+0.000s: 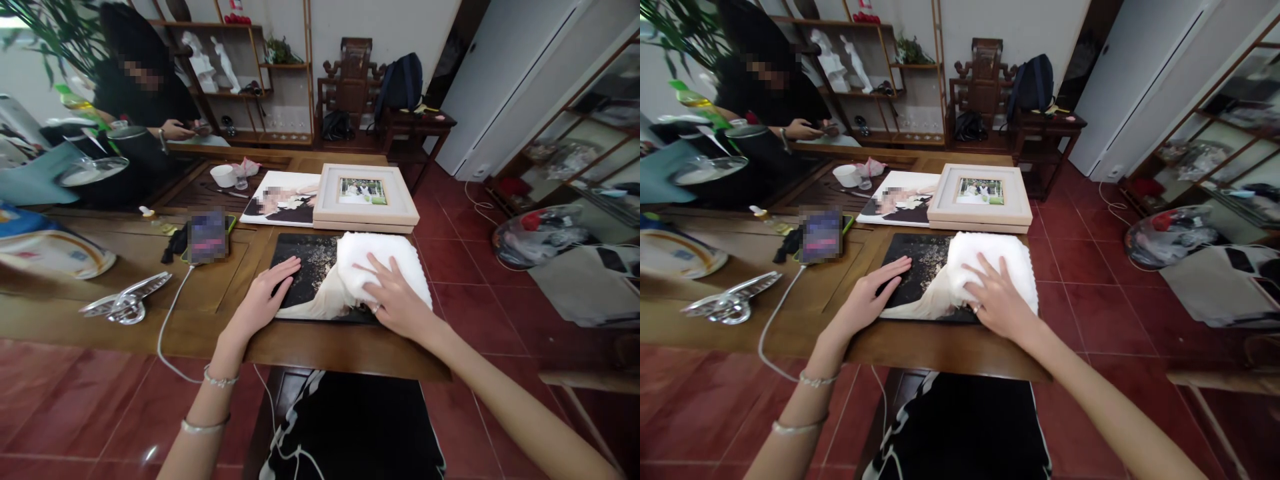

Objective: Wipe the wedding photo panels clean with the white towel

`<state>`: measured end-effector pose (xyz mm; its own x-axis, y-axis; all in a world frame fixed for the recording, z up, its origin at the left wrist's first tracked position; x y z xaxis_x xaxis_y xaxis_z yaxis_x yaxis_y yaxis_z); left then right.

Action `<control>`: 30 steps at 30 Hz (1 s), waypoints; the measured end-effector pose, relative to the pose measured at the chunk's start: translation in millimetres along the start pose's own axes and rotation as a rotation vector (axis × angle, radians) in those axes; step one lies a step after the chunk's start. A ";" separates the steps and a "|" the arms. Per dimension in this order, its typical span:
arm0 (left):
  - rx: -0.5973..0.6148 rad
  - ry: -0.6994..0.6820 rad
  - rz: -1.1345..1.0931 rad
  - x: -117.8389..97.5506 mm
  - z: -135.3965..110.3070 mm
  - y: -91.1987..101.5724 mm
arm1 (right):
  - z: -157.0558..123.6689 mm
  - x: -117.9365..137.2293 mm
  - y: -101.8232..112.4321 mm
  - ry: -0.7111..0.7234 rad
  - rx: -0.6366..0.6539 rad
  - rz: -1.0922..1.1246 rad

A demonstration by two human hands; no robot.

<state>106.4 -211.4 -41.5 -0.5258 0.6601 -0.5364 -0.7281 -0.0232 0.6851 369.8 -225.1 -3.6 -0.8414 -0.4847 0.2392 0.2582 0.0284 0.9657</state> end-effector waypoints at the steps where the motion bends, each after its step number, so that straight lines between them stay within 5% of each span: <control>1: 0.000 -0.003 0.004 -0.4 0.3 0.0 | -9.3 7.7 -0.5 0.006 0.008 0.004; 8: 0.007 -0.003 0.008 -1.0 0.7 0.9 | -72.5 45.9 3.6 0.028 0.156 0.032; 14: 0.015 0.008 0.007 -0.9 0.3 0.9 | -85.1 55.8 8.6 0.008 0.256 0.062; 30: 0.018 -0.001 0.000 1.5 -0.3 0.4 | 33.4 -32.9 14.1 0.073 0.097 0.083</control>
<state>105.3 -210.7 -42.2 -0.5251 0.6608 -0.5363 -0.7201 -0.0092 0.6938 385.2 -179.5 5.5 -0.7812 -0.5392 0.3145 0.2756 0.1543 0.9488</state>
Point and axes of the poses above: each hand's wrist, its own z-axis towards the middle knuckle, its own y-axis out of the back of the hand, x = y × z, the point moved 3 cm from there along z, towards the middle knuckle, and after that the axes turned 14 degrees about -y, right-handed, at the moved point
